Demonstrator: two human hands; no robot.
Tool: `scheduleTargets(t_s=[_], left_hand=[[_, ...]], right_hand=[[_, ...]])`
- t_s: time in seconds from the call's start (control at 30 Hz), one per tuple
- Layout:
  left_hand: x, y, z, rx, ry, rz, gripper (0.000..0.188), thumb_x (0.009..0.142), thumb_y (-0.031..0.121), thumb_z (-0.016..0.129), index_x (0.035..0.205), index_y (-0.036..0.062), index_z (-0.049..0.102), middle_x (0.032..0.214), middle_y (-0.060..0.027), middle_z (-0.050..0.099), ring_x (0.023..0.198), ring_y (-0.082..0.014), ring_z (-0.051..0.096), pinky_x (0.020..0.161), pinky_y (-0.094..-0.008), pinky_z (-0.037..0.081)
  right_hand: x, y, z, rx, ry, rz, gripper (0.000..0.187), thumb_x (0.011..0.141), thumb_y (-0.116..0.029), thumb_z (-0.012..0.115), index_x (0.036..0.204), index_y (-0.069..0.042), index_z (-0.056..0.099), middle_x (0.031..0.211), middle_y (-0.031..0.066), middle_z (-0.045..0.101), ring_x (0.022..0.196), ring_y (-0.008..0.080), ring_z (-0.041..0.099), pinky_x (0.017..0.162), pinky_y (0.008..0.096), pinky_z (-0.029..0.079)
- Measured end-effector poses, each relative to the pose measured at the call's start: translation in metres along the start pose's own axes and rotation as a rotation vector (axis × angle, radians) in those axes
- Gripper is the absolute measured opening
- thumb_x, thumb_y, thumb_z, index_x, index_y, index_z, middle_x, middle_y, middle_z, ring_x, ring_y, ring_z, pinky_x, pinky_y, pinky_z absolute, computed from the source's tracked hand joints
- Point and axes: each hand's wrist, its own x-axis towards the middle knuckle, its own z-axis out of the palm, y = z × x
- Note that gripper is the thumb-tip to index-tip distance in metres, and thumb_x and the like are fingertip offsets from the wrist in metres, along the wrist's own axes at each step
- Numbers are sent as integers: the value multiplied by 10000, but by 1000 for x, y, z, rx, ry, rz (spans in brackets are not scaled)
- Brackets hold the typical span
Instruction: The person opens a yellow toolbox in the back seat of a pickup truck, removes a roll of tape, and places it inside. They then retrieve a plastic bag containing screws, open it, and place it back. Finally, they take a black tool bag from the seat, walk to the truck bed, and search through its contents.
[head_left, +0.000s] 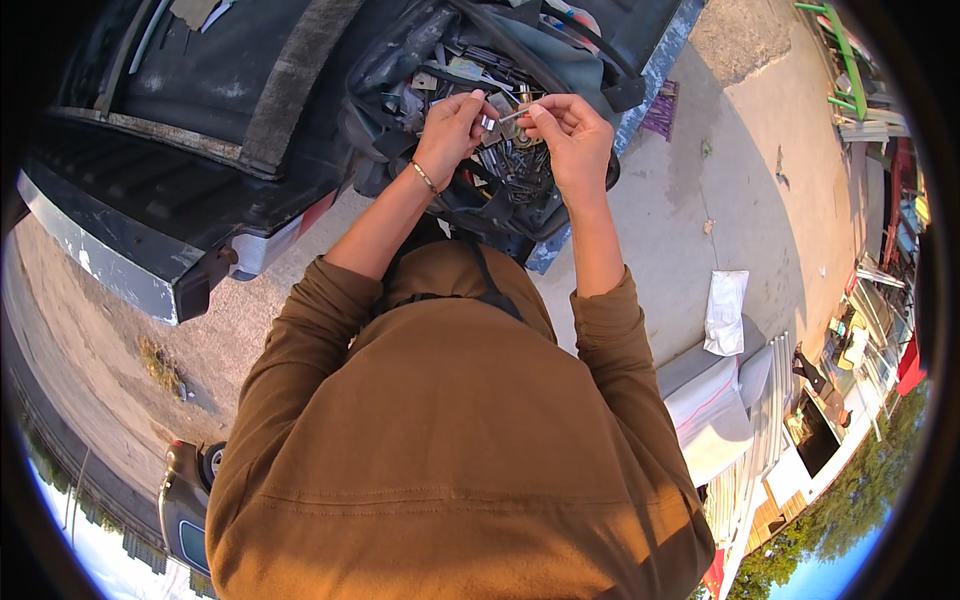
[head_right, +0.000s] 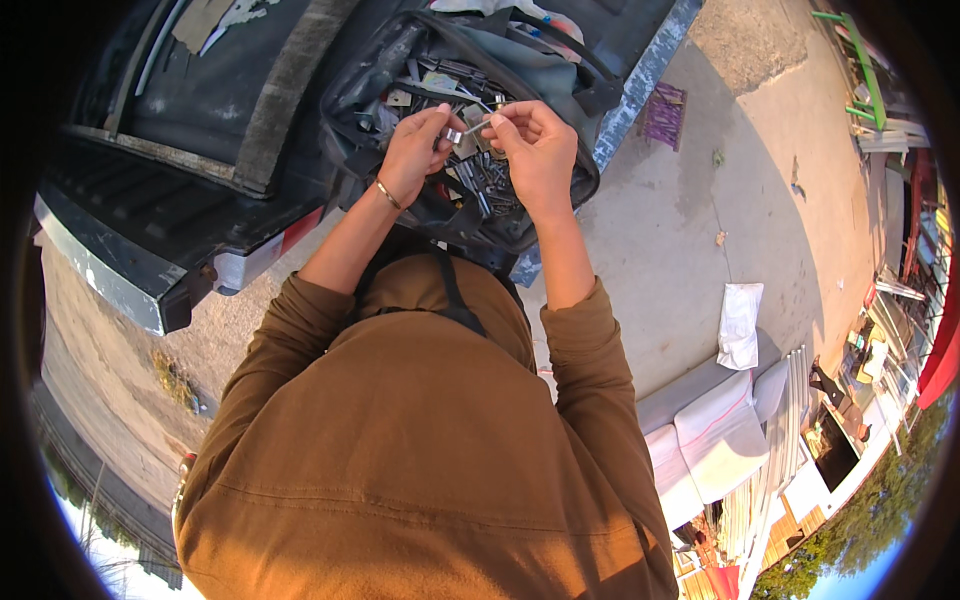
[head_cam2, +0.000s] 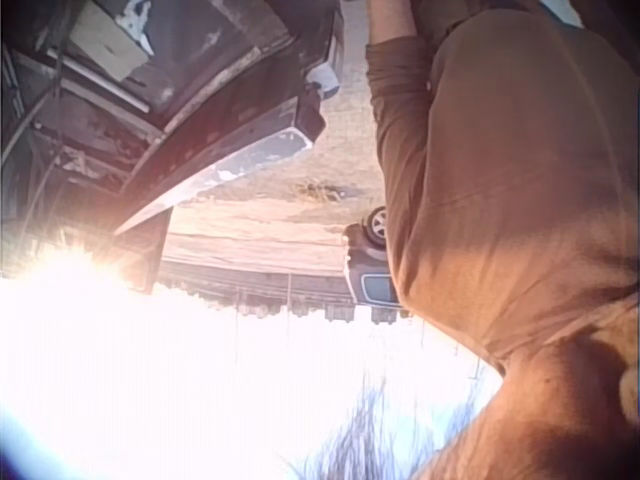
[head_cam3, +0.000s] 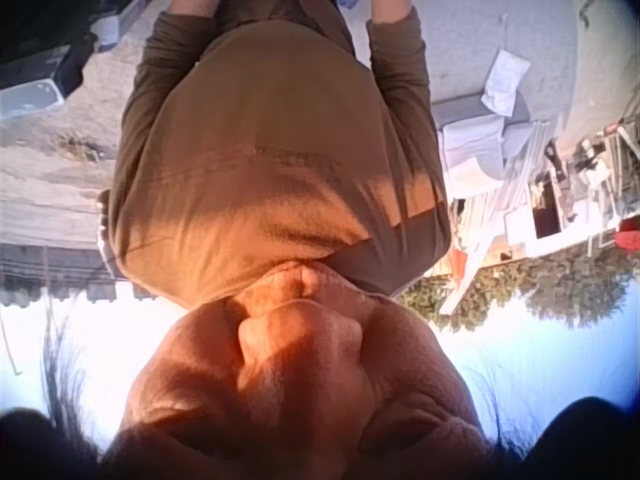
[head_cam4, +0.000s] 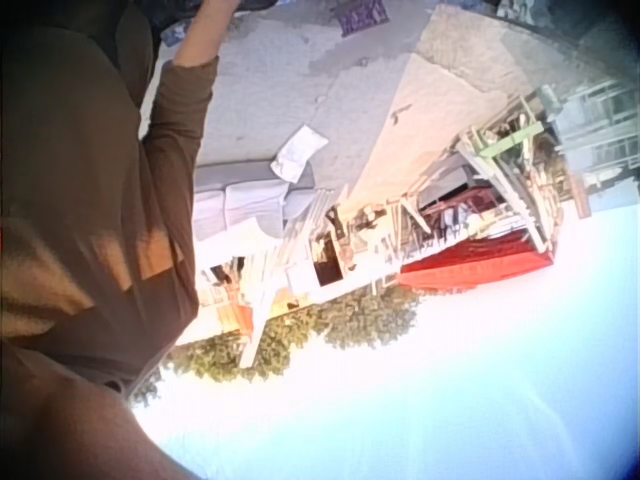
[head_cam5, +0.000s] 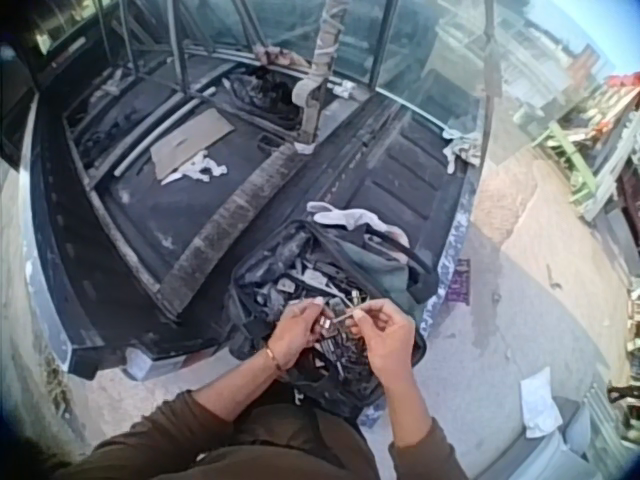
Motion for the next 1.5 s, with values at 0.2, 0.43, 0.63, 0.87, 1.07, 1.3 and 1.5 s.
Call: scheduleTargets(t_s=[0.2,0.43,0.63,0.87,1.07,1.3,1.5], left_hand=[[-1,-2,5,120,24,201,358,1095,332,568,958,30,701,693,56,519,557,-25,411,486,-196,293],[-7,16,1,-170,-212,-101,450,1126,396,487,879,58,652,638,66,442,515,-29,360,453,-199,248],[0,3,-5,-19,-246,-116,465,1109,405,516,801,72,620,612,59,442,503,-45,353,467,-226,261],[-6,-11,6,927,-309,236,372,1029,310,604,845,20,746,752,-172,685,714,-333,668,715,-447,514],[-41,-4,18,1463,-448,167,346,1005,311,612,878,30,769,869,-219,735,881,-422,715,809,-525,559],[-41,-8,4,1241,-301,206,335,1004,291,621,892,3,750,843,-233,719,836,-426,706,771,-505,549],[-37,-10,-1,925,-216,261,361,1025,291,616,873,-10,742,729,-213,673,689,-359,678,661,-445,498]], right_hand=[[0,-14,-3,-29,84,-64,80,964,12,702,1020,69,691,961,113,755,859,147,736,763,256,590],[-6,-23,-13,-122,35,-125,156,973,-80,735,1048,56,719,924,112,752,779,125,718,702,252,576],[-29,6,-40,-594,-103,-67,81,947,-57,726,968,20,711,894,129,750,761,213,728,688,316,561],[-66,30,-64,-1259,-410,-349,59,877,-23,598,913,-18,645,824,165,694,790,389,693,702,489,540],[-82,30,-61,-1331,-466,-205,79,875,-65,695,914,-21,642,842,158,701,803,404,694,691,503,534],[-67,65,-41,-1148,-217,-230,84,865,-93,720,889,-26,675,892,158,684,785,394,702,699,497,554],[-60,89,-32,-1284,-237,-239,117,861,-122,751,855,-33,675,895,155,671,780,390,703,671,493,561]])
